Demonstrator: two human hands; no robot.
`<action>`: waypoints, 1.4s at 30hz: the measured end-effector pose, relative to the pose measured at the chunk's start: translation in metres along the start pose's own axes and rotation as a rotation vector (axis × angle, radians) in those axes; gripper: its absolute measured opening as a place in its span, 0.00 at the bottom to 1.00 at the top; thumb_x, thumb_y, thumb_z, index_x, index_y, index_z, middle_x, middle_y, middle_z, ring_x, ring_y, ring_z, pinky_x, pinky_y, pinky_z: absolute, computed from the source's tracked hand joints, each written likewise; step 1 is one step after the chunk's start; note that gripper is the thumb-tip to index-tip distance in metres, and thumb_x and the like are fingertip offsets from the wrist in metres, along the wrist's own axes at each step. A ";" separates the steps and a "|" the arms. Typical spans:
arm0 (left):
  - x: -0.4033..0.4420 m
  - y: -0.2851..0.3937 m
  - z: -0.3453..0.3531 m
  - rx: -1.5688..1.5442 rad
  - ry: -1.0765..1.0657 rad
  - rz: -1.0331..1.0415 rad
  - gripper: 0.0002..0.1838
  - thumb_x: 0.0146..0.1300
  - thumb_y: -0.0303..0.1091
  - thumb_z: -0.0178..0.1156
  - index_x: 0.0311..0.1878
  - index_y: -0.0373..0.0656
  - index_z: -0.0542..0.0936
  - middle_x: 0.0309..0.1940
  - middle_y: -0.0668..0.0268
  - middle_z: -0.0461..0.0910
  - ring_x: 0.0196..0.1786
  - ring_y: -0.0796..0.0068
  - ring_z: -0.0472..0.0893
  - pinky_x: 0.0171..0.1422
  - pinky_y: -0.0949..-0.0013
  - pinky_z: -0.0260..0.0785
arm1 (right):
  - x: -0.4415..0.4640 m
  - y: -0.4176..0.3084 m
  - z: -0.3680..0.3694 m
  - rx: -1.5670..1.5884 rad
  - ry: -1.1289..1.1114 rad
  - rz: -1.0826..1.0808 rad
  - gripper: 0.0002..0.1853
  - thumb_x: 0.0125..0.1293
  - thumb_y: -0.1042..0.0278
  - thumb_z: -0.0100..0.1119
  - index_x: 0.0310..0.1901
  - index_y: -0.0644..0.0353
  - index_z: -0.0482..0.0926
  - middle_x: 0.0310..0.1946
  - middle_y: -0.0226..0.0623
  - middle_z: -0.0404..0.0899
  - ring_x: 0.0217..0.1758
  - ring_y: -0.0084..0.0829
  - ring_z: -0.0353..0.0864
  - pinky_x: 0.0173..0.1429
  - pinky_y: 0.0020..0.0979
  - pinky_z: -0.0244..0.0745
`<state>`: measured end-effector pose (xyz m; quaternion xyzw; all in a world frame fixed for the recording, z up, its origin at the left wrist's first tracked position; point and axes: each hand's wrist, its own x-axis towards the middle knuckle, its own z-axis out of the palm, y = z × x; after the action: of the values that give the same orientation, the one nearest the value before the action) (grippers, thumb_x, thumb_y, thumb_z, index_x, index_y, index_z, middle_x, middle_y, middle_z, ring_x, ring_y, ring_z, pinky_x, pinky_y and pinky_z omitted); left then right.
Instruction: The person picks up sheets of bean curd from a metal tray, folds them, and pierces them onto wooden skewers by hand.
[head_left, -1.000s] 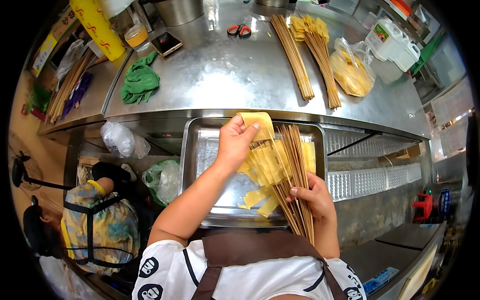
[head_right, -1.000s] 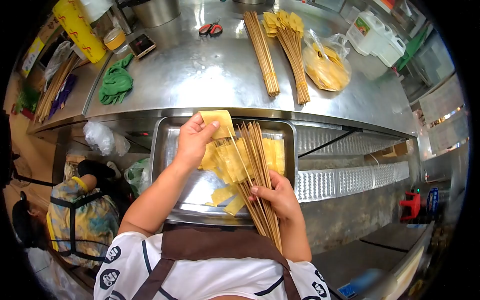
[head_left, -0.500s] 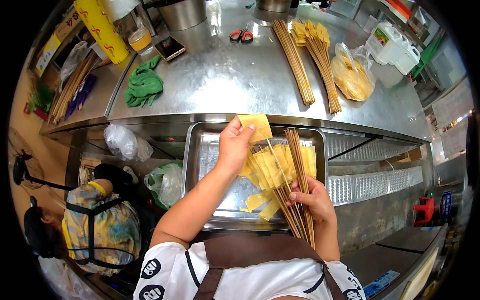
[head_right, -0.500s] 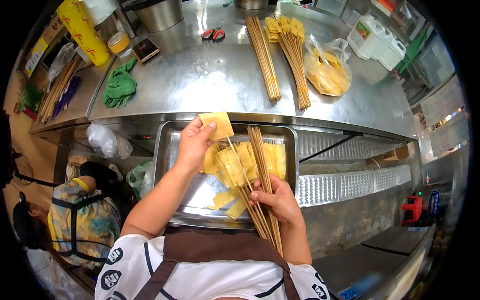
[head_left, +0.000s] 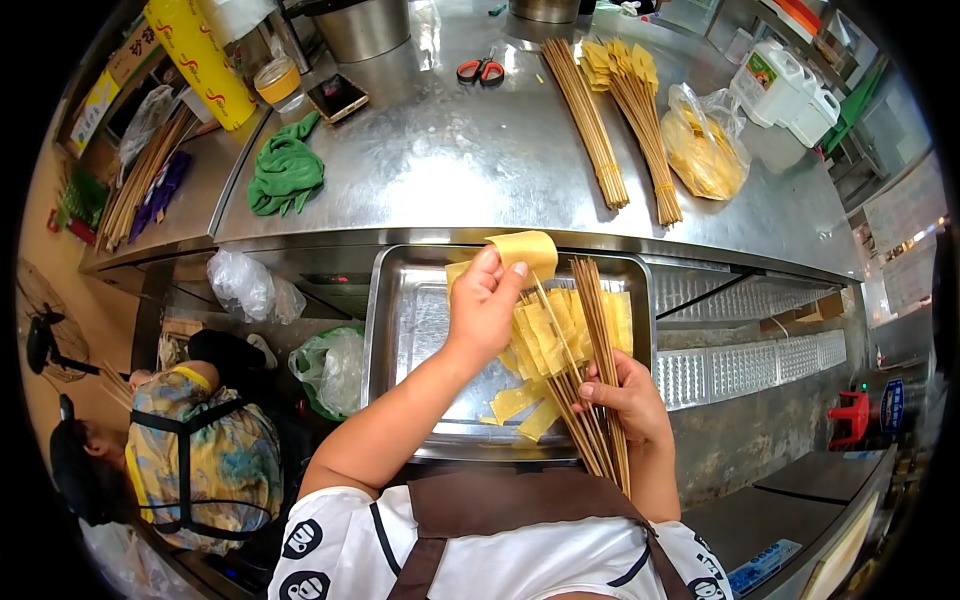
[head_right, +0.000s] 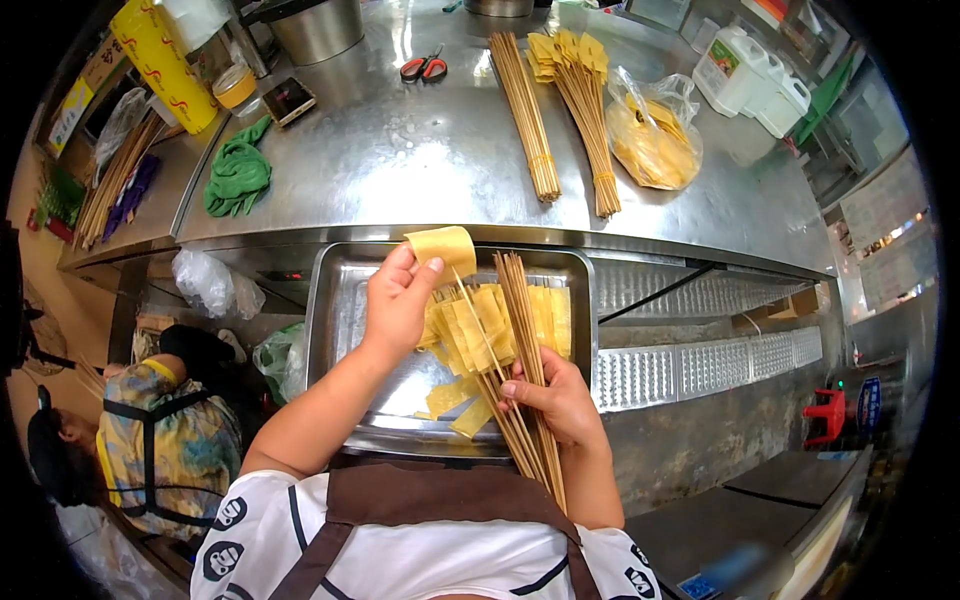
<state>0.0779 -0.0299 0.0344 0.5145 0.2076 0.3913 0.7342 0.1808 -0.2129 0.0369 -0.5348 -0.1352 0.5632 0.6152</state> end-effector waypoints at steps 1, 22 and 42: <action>-0.005 -0.001 0.003 0.007 -0.020 0.025 0.10 0.66 0.24 0.48 0.50 0.34 0.71 0.45 0.63 0.77 0.46 0.79 0.77 0.50 0.75 0.70 | 0.000 0.000 0.000 0.000 0.000 0.000 0.11 0.53 0.81 0.62 0.36 0.62 0.70 0.26 0.33 0.75 0.27 0.25 0.80 0.35 0.26 0.77; -0.006 0.001 0.007 -0.152 0.191 -0.312 0.11 0.63 0.23 0.54 0.49 0.34 0.74 0.38 0.62 0.80 0.39 0.77 0.79 0.45 0.72 0.76 | -0.001 -0.002 0.004 -0.034 0.009 -0.045 0.10 0.53 0.82 0.61 0.34 0.63 0.70 0.26 0.34 0.76 0.26 0.25 0.78 0.35 0.26 0.75; 0.004 -0.006 -0.004 -0.339 0.183 -0.412 0.09 0.60 0.25 0.57 0.45 0.37 0.74 0.36 0.65 0.79 0.35 0.82 0.78 0.38 0.76 0.72 | -0.001 -0.002 0.005 -0.048 0.004 -0.047 0.10 0.54 0.81 0.61 0.34 0.63 0.70 0.26 0.34 0.76 0.27 0.25 0.78 0.35 0.25 0.74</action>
<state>0.0795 -0.0249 0.0276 0.2939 0.3049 0.3079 0.8519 0.1783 -0.2111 0.0410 -0.5472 -0.1600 0.5442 0.6155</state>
